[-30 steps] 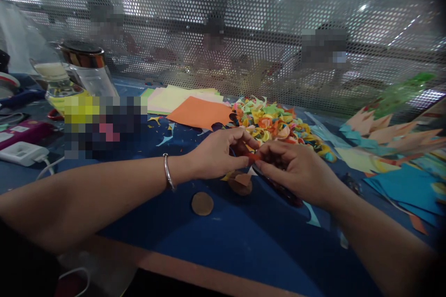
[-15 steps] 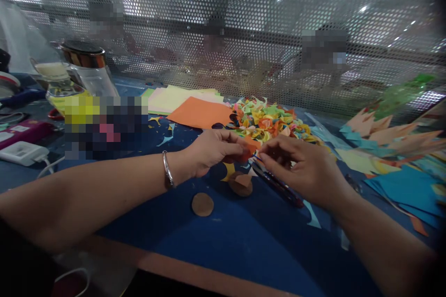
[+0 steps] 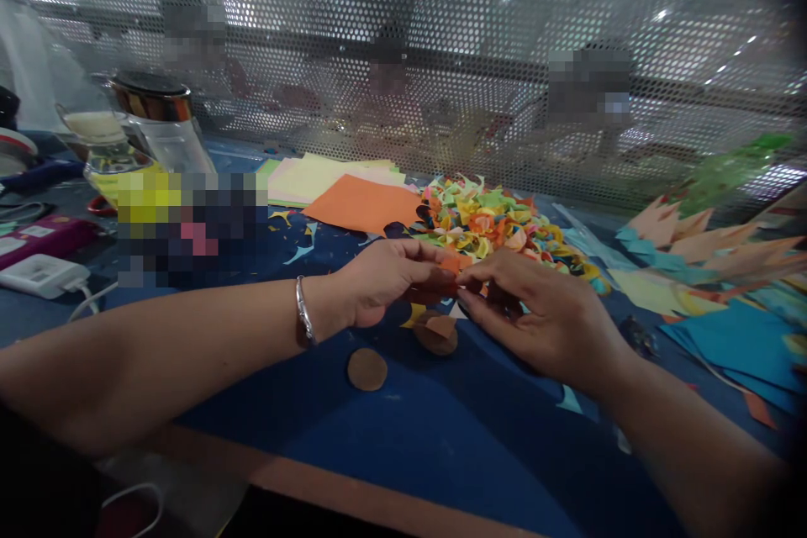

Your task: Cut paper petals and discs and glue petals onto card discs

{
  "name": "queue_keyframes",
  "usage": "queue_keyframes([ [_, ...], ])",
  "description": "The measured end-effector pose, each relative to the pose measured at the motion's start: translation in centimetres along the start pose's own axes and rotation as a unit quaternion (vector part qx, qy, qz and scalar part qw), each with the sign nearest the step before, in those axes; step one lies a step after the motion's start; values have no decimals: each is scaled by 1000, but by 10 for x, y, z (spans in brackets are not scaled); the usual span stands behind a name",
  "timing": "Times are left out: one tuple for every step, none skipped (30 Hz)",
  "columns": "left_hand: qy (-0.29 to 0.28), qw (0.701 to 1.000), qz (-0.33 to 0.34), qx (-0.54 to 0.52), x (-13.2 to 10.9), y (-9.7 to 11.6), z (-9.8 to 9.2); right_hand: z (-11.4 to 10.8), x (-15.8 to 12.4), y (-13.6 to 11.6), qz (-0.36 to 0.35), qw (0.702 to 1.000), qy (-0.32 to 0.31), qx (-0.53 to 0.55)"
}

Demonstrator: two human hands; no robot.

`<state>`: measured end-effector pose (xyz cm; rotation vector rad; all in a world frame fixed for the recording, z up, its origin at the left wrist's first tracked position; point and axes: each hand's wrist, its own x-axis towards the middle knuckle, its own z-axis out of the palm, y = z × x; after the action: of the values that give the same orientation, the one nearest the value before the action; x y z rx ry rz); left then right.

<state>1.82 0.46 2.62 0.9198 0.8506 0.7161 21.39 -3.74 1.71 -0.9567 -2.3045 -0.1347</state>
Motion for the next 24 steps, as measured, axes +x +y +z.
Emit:
queue_keyframes([
  [4,1000,-5,-2,0,0,0,0,0,0,-1,1000,-1,-3],
  [9,1000,-10,-5,-1,1,1,1,0,0,-1,1000,-2,-6],
  [13,1000,-14,-7,-1,1,1,1,0,0,-1,1000,-3,-7],
  [16,1000,-16,-10,0,1,1,2,0,0,-2,1000,-3,-7],
  [18,1000,-17,-11,0,1,0,2,0,0,-3,1000,-1,-8],
  [16,1000,-17,-11,1,0,0,2,0,1,-5,1000,0,-8],
  [12,1000,-16,-10,1,-1,-1,2,0,1,-7,1000,2,-10],
  [8,1000,-15,-9,2,-1,-1,2,0,1,-9,1000,2,-14],
  [3,1000,-16,-8,2,-2,-2,2,-1,1,-9,1000,2,-19],
  [0,1000,-18,-9,2,-3,-2,1,-1,1,-11,1000,3,-22],
  [-3,1000,-18,-12,2,-3,-2,1,-1,1,-12,1000,6,-24],
  [-4,1000,-15,-15,2,-4,-1,1,0,0,-13,1000,10,-23],
  [-5,1000,-11,-18,2,-4,-1,1,0,0,-11,1000,15,-21],
  [-7,1000,-4,-19,1,-5,0,1,0,0,-7,1000,21,-16],
  [-10,1000,3,-18,1,-5,1,1,0,-1,-2,1000,25,-11],
  [-12,1000,9,-16,0,-5,1,1,1,-1,5,1000,28,-6],
  [-13,1000,13,-16,0,-6,2,1,1,-1,11,999,31,0],
  [-11,1000,15,-16,-1,-6,3,1,1,-1,14,999,33,6],
  [-8,1000,16,-19,-1,-6,3,1,2,-1,13,999,36,10],
  [-2,1000,18,-23,-1,-6,3,1,2,-1,12,999,36,14],
  [5,999,20,-28,-1,-6,3,1,2,-1,10,999,32,16],
  [11,999,23,-31,-1,-6,3,1,2,-1,9,999,27,16],
  [15,999,24,-32,0,-6,3,1,2,-1,8,1000,18,14],
  [17,999,25,-32,0,-6,2,1,2,-1,7,1000,9,9],
])
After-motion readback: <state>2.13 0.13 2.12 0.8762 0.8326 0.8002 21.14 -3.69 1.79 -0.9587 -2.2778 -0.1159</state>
